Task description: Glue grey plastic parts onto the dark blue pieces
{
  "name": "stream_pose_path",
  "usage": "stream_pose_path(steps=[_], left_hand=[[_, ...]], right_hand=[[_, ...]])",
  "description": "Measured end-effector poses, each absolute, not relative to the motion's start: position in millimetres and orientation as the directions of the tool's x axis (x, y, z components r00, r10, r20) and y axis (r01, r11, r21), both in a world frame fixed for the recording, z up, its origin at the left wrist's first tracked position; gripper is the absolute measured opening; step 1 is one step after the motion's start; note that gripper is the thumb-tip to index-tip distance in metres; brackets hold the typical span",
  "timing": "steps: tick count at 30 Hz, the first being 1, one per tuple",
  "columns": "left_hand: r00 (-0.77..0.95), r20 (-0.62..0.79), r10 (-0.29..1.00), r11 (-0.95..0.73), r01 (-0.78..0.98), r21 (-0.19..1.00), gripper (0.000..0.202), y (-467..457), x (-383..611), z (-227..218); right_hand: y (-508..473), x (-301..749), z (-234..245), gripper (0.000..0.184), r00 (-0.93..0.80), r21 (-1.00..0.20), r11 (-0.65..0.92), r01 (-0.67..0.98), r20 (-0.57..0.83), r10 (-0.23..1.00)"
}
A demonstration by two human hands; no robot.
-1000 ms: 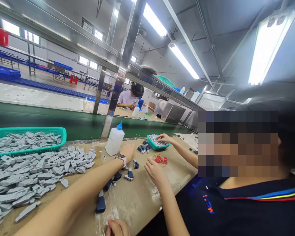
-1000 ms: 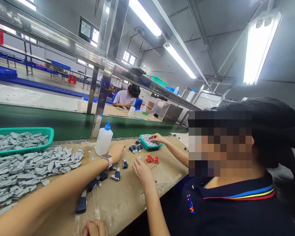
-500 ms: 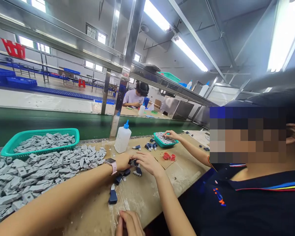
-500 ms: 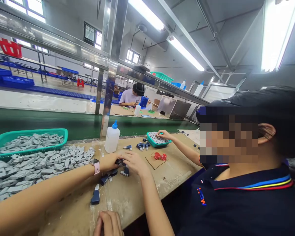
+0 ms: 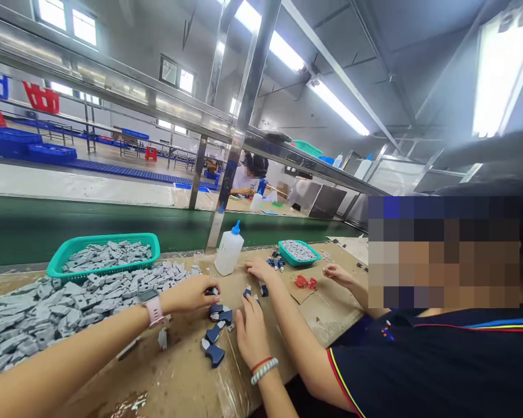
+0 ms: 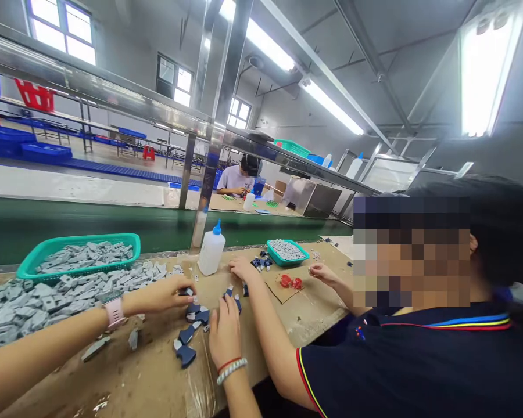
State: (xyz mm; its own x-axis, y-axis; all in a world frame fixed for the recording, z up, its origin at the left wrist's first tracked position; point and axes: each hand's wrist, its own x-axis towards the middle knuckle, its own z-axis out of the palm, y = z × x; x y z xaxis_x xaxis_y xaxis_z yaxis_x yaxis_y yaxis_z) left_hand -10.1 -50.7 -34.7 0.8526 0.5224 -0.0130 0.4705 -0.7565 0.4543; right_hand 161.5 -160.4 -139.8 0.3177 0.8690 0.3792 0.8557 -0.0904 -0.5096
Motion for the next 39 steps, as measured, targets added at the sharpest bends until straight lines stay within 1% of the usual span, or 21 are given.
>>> stream_pose_path(steps=[3,6,9,11,14,17,19,21,24,27,28,30,33,36,39], left_hand=[[0.856,-0.032,0.516,-0.732,0.46,0.502,0.026,-68,-50,-16],[0.827,-0.069,0.558,-0.689,0.508,0.517,0.028,-80,-82,-8],[0.808,-0.082,0.584,-0.677,0.54,0.501,0.026,-84,-87,-13],[0.814,-0.082,0.575,-0.694,0.538,0.478,0.023,-84,-76,-21],[0.815,-0.105,0.57,-0.708,0.551,0.442,0.021,-82,-50,-33],[0.801,-0.217,0.558,-0.688,0.592,0.42,0.022,-78,-34,-42],[0.788,-0.283,0.547,-0.671,0.615,0.413,0.022,-70,-31,-48],[0.773,-0.25,0.584,-0.664,0.631,0.4,0.022,-60,-28,-55],[0.733,-0.13,0.668,-0.662,0.665,0.346,0.024,-45,-17,-65],[0.691,-0.141,0.709,-0.646,0.716,0.265,0.023,-35,3,-75],[0.679,-0.15,0.719,-0.639,0.73,0.242,0.022,-32,10,-77],[0.655,-0.144,0.742,-0.625,0.753,0.207,0.02,-25,22,-79],[0.631,-0.097,0.77,-0.607,0.771,0.193,0.021,-10,34,-81],[0.613,-0.041,0.789,-0.596,0.779,0.194,0.025,5,40,-82],[0.597,0.003,0.802,-0.588,0.79,0.174,0.028,13,41,-81]], right_hand=[[-131,172,-136,0.046,0.344,-0.488,-0.156,0.859,0.323,0.882],[-115,184,-137,0.051,0.392,-0.462,-0.244,0.852,0.255,0.884],[-110,197,-139,0.045,0.422,-0.443,-0.302,0.844,0.201,0.884],[-115,203,-141,0.04,0.404,-0.432,-0.293,0.853,0.192,0.894],[-134,204,-139,0.039,0.366,-0.409,-0.259,0.875,0.21,0.906],[-163,196,-132,0.042,0.332,-0.376,-0.224,0.899,0.253,0.909],[-179,186,-127,0.038,0.256,-0.358,-0.153,0.921,0.261,0.931],[-187,175,-125,0.029,0.186,-0.351,-0.094,0.932,0.237,0.954],[-185,164,-125,0.015,0.169,-0.348,-0.09,0.933,0.201,0.965],[-179,161,-125,0.006,0.16,-0.321,-0.096,0.942,0.181,0.97],[-178,161,-125,0.007,0.153,-0.303,-0.095,0.948,0.174,0.973],[-176,165,-121,0.014,0.14,-0.259,-0.095,0.961,0.16,0.977],[-166,173,-111,0.02,0.151,-0.211,-0.117,0.97,0.152,0.977],[-139,180,-101,0.017,0.17,-0.21,-0.133,0.969,0.168,0.971],[-104,185,-95,0.018,0.175,-0.247,-0.128,0.961,0.182,0.968]])
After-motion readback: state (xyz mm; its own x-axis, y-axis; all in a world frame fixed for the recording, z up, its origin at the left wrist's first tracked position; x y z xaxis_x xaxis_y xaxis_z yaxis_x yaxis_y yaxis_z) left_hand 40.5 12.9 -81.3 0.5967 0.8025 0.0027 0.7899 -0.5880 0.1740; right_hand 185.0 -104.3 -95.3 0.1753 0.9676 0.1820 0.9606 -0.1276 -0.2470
